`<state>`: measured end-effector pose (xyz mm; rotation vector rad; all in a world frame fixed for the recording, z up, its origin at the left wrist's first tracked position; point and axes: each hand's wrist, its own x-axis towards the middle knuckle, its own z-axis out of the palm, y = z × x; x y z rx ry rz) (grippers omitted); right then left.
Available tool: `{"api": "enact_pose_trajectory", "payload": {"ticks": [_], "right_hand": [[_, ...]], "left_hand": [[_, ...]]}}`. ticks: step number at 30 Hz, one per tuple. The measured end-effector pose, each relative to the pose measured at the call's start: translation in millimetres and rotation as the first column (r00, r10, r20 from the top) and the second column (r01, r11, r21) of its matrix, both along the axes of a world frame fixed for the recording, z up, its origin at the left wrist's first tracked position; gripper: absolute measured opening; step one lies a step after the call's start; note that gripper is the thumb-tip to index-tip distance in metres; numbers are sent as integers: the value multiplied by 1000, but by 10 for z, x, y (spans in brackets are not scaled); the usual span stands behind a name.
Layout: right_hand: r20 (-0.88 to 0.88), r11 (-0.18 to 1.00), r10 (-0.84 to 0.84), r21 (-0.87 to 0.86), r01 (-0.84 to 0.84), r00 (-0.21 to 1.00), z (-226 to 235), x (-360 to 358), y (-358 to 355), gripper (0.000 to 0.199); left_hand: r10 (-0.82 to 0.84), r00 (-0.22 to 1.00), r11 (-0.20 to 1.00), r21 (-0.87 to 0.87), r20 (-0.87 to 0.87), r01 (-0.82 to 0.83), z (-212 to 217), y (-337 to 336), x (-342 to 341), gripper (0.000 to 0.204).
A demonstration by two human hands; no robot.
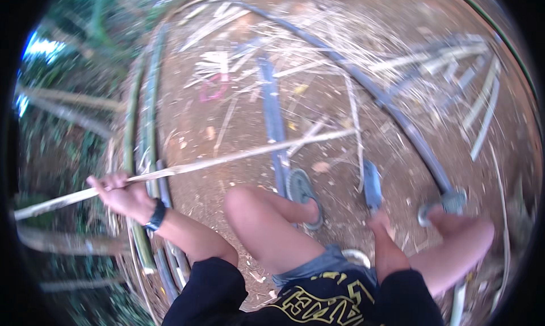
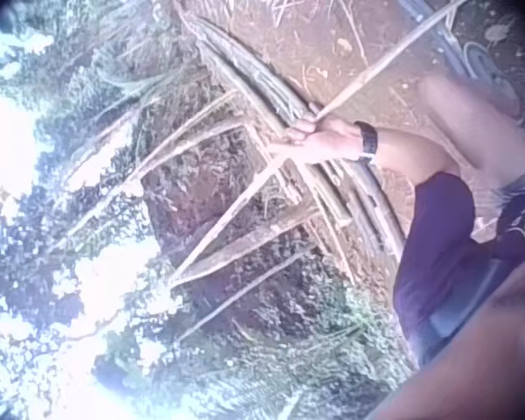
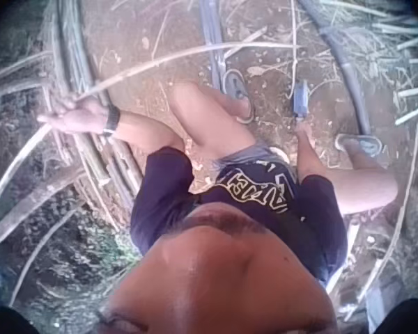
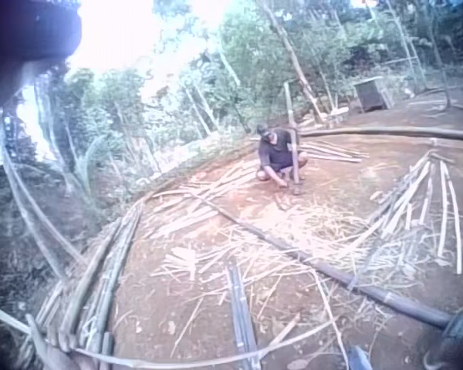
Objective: The person sits on the ground and uses a machete to split long bamboo poles into thin strips. They hold the bamboo with one hand and strike it with the machete to separate the sections, then peel the strips away. Another person is visible in the background working with similar materials.
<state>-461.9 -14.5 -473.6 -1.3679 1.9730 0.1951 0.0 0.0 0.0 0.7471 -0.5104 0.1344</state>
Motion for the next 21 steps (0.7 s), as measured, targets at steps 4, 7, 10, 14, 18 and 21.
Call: {"api": "enact_pose_trajectory", "payload": {"ticks": [4,7,10,14,18,21], "right_hand": [[-107,978,79,199,-56,991,-80,245,221,52],[-126,980,75,191,-50,989,-169,160,199,49],[-151,983,87,172,-60,985,-153,170,156,48],[-126,985,113,144,-95,985,-219,212,100,46],[-82,979,118,177,-102,990,-385,196,-67,47],[-32,988,133,89,-130,991,-361,252,-59,49]], "left_hand": [[-213,976,971,117,37,207,159,492,60,44],[-47,998,921,389,31,31,79,685,-21,46],[-30,981,663,738,194,-126,-95,1101,303,52],[-1,1000,772,636,-25,16,-138,1255,333,51],[127,992,807,584,-27,-88,-147,1449,431,51],[176,977,861,499,-119,-94,-241,1711,535,49]]}}
